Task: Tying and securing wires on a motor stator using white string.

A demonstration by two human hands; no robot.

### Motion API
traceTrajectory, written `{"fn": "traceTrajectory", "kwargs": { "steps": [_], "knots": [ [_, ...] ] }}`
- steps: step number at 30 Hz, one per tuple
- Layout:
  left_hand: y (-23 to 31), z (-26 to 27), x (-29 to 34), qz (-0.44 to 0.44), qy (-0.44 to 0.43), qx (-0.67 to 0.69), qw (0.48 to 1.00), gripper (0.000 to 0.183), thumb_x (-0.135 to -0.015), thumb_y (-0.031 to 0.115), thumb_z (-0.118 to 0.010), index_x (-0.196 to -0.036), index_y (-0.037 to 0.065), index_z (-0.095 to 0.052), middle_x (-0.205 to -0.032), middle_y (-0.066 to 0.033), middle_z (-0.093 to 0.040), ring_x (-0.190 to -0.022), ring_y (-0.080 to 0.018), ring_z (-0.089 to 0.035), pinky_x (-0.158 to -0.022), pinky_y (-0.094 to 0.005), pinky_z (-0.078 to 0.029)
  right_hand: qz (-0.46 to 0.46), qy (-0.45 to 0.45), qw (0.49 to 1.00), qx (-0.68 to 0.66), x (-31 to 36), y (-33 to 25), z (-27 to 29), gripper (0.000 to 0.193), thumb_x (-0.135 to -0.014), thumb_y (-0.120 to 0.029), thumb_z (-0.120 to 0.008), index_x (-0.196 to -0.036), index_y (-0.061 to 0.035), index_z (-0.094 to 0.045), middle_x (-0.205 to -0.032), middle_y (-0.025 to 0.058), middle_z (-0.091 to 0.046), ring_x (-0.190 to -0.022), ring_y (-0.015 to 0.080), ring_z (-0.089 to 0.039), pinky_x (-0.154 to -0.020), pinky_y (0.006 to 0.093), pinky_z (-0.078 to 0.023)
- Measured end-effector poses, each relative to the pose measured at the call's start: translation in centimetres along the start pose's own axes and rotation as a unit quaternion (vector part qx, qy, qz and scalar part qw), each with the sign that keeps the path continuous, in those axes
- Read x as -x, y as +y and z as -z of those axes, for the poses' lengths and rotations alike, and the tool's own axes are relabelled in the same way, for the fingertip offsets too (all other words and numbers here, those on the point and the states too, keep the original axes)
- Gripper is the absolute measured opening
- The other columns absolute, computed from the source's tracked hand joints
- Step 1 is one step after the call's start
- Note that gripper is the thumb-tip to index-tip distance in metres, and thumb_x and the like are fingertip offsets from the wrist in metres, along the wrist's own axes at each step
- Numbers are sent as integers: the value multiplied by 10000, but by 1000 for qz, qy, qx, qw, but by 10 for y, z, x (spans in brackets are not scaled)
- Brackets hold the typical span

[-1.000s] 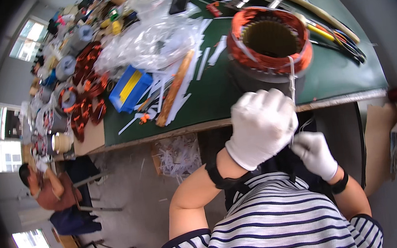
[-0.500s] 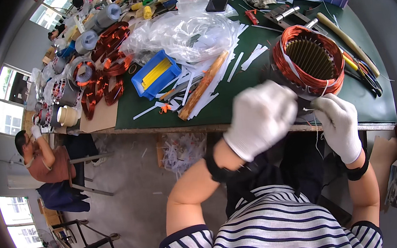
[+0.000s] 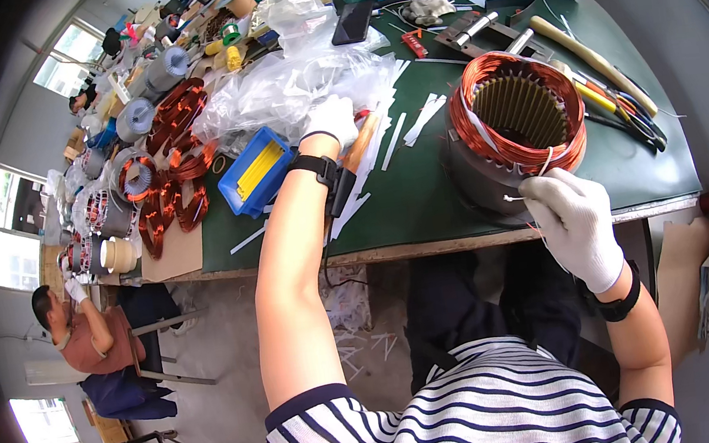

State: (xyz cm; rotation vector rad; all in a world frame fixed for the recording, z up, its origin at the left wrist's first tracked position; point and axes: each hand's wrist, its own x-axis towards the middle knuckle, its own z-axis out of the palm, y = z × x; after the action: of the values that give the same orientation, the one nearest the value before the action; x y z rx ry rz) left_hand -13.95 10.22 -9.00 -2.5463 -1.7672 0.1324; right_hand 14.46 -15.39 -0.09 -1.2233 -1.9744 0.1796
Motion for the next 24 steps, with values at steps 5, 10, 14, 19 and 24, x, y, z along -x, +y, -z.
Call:
{"fn": "traceTrajectory", "kwargs": {
  "steps": [5,10,14,19,24],
  "knots": [
    [11,0,-5,-6,-28,-48,998,294,-869,225,-526,-1087,62,-635,-1155,-193,-615,-1052,-329,-622,-880,-436,-504,2,13,1000,1,1,0,-2,92,-792,-7,-649,-879,-33,-631,-695,113,-559,-633,296,-602,-575,349,-478],
    [5,-8,3,14,14,-10,1000,285,-916,250,-462,-1091,63,-588,-1100,-222,-615,-1047,-363,-607,-897,-465,-477,7,22,1000,13,1,0,-3,89,-796,-19,-644,-880,-48,-631,-727,105,-573,-663,292,-618,-594,349,-491],
    [-10,10,18,25,-22,-93,995,250,-902,204,-468,-1052,58,-605,-1018,-189,-671,-967,-352,-653,-840,-468,-505,15,33,999,13,2,-1,-6,87,-799,-32,-645,-880,-59,-627,-731,98,-583,-663,287,-620,-593,355,-495],
    [33,56,86,53,104,12,993,313,-837,87,-475,-1114,35,-610,-997,-212,-665,-970,-385,-629,-871,-453,-482,10,50,999,18,7,5,-5,81,-799,-30,-643,-870,-61,-621,-732,97,-585,-664,285,-622,-586,359,-494],
    [58,27,131,4,230,158,960,387,-820,70,-469,-1195,51,-558,-1094,-209,-606,-965,-397,-608,-864,-461,-487,7,46,999,21,3,1,-8,75,-800,-30,-638,-866,-60,-620,-734,101,-585,-667,285,-626,-586,362,-495]
  ]
}}
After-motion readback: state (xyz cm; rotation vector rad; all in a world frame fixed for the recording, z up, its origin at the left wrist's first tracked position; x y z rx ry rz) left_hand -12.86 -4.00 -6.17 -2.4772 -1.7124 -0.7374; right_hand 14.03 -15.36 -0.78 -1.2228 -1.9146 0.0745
